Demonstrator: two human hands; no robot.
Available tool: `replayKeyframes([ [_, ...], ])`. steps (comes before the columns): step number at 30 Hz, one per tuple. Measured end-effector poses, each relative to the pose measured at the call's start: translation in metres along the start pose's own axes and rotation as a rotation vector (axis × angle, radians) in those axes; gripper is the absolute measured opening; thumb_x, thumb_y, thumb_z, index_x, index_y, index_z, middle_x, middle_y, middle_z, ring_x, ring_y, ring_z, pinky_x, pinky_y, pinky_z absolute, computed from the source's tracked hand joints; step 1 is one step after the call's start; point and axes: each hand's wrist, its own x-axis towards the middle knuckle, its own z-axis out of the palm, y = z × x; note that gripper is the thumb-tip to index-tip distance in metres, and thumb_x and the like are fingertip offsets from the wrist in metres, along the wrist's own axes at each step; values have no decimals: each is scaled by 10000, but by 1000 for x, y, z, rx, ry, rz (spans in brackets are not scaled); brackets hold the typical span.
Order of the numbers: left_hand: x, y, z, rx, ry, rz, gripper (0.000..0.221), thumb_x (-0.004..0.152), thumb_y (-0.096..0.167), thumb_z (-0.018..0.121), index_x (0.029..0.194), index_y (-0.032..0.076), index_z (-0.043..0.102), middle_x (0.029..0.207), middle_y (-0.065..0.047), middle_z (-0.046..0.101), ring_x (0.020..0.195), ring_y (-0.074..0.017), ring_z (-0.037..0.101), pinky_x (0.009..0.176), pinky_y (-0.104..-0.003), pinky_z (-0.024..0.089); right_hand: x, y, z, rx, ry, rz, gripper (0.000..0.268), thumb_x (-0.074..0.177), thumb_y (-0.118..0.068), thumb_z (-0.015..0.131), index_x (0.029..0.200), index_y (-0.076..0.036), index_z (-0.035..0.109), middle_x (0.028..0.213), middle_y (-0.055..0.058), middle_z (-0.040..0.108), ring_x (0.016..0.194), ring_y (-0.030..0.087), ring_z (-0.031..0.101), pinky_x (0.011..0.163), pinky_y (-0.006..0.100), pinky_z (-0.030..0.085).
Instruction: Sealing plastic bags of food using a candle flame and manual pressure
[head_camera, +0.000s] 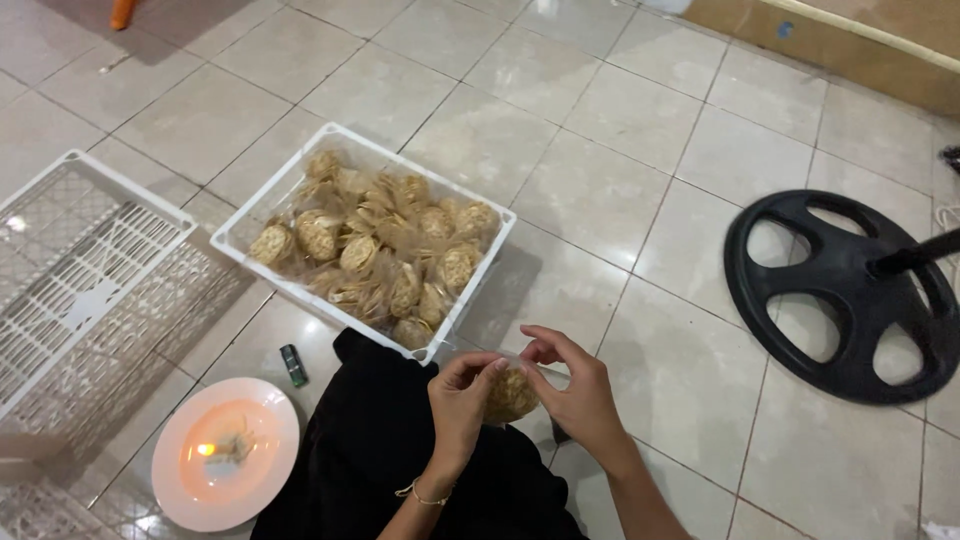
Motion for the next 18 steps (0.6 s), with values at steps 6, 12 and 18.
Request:
replayKeyframes([
  [6, -4, -17, 15, -4, -10, -69, 59, 830, 89, 817, 839, 33, 802, 812, -52, 780, 809, -110, 692, 748, -262, 545, -3, 20, -8, 18, 50, 47, 349, 892, -39, 702, 1236, -104, 699, 820, 2, 713, 800, 130, 694, 818, 292, 586],
  [12, -9, -28, 20, -1, -6, -101, 59, 822, 77, 815, 851, 26, 810, 835, -66, 799, 816, -108, 696, 761, -258, 548, -5, 22, -10, 37, 50, 81, 395, 869, -34, 716, 1249, -136, 693, 942, 22, 741, 897, 132, 710, 873, 282, 591],
  [18, -14, -31, 20, -6, -30, -80, 53, 834, 69, 803, 846, 17, 801, 834, -71, 789, 824, -116, 685, 762, -271, 547, -8, 30, -9, 2, 66, -10, 378, 883, -25, 686, 1250, -119, 688, 984, 50, 760, 918, 148, 731, 864, 291, 602],
])
